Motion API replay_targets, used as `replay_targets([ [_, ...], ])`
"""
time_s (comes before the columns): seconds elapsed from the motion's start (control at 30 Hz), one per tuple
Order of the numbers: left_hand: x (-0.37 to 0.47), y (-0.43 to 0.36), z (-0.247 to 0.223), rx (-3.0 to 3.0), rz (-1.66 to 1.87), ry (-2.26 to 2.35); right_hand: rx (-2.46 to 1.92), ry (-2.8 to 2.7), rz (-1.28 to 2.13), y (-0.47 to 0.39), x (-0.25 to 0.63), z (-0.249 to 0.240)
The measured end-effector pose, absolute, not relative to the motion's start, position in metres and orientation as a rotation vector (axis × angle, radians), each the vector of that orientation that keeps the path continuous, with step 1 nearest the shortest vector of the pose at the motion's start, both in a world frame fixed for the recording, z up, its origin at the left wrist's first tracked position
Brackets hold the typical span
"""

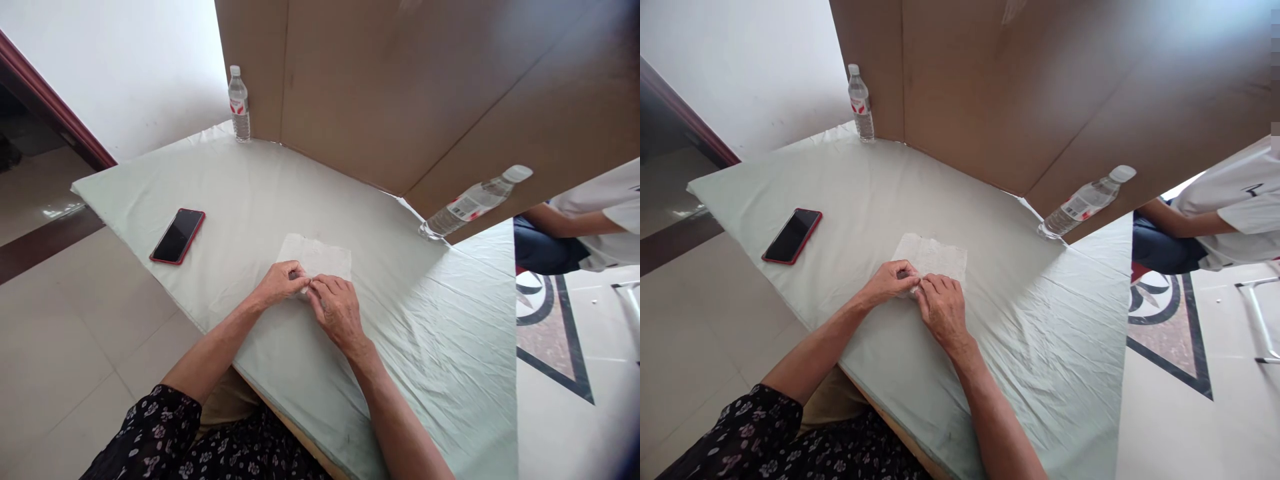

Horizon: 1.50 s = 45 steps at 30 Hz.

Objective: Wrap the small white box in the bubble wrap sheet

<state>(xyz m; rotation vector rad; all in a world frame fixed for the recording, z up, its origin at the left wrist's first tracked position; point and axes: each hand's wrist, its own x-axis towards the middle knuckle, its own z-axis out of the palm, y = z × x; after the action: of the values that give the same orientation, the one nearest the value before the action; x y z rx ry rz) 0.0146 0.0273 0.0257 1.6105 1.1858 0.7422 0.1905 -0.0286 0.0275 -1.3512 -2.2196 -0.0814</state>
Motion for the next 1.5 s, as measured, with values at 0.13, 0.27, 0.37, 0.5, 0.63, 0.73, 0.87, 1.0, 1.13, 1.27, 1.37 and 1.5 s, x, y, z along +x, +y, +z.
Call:
replay_targets([
  [0.13, -0.006, 0.028, 0.032, 1.717, 0.715, 1.200, -1.406, -2.321, -0.064, -0.026, 0.192, 0.028],
  [0.27, -0.017, 0.026, 0.029, 1.785, 0.610, 1.403, -1.437, -2.383, -0.138, -0.027, 0.190, 0.031],
  [0.37, -0.017, 0.020, 0.026, 1.843, 0.564, 1.630, -1.435, -2.402, -0.199, -0.027, 0.187, 0.031],
  [0.5, -0.022, 0.009, 0.028, 1.847, 0.522, 1.892, -1.438, -2.415, -0.219, -0.027, 0.185, 0.032],
  [0.63, -0.030, 0.005, 0.033, 1.773, 0.469, 1.967, -1.434, -2.428, -0.231, -0.026, 0.184, 0.033],
  [0.73, -0.028, 0.009, 0.031, 1.627, 0.481, 1.888, -1.435, -2.430, -0.240, -0.025, 0.183, 0.033],
  [0.87, -0.017, 0.013, 0.026, 1.301, 0.607, 1.666, -1.437, -2.431, -0.259, -0.025, 0.183, 0.034],
  [1.0, -0.006, 0.012, 0.027, 1.185, 0.735, 1.526, -1.439, -2.432, -0.249, -0.024, 0.182, 0.034],
  [1.13, 0.008, 0.013, 0.031, 1.210, 0.798, 1.520, -1.443, -2.441, -0.230, -0.023, 0.182, 0.036],
  [1.27, 0.025, 0.012, 0.036, 1.243, 0.824, 1.461, -1.445, -2.404, -0.128, -0.025, 0.184, 0.037],
  [1.37, 0.032, 0.010, 0.045, 1.279, 0.748, 1.411, -1.443, -2.344, 0.027, -0.027, 0.187, 0.041],
  [1.5, 0.028, 0.005, 0.057, 1.509, 0.569, 1.353, -1.412, -2.291, 0.247, -0.030, 0.193, 0.048],
])
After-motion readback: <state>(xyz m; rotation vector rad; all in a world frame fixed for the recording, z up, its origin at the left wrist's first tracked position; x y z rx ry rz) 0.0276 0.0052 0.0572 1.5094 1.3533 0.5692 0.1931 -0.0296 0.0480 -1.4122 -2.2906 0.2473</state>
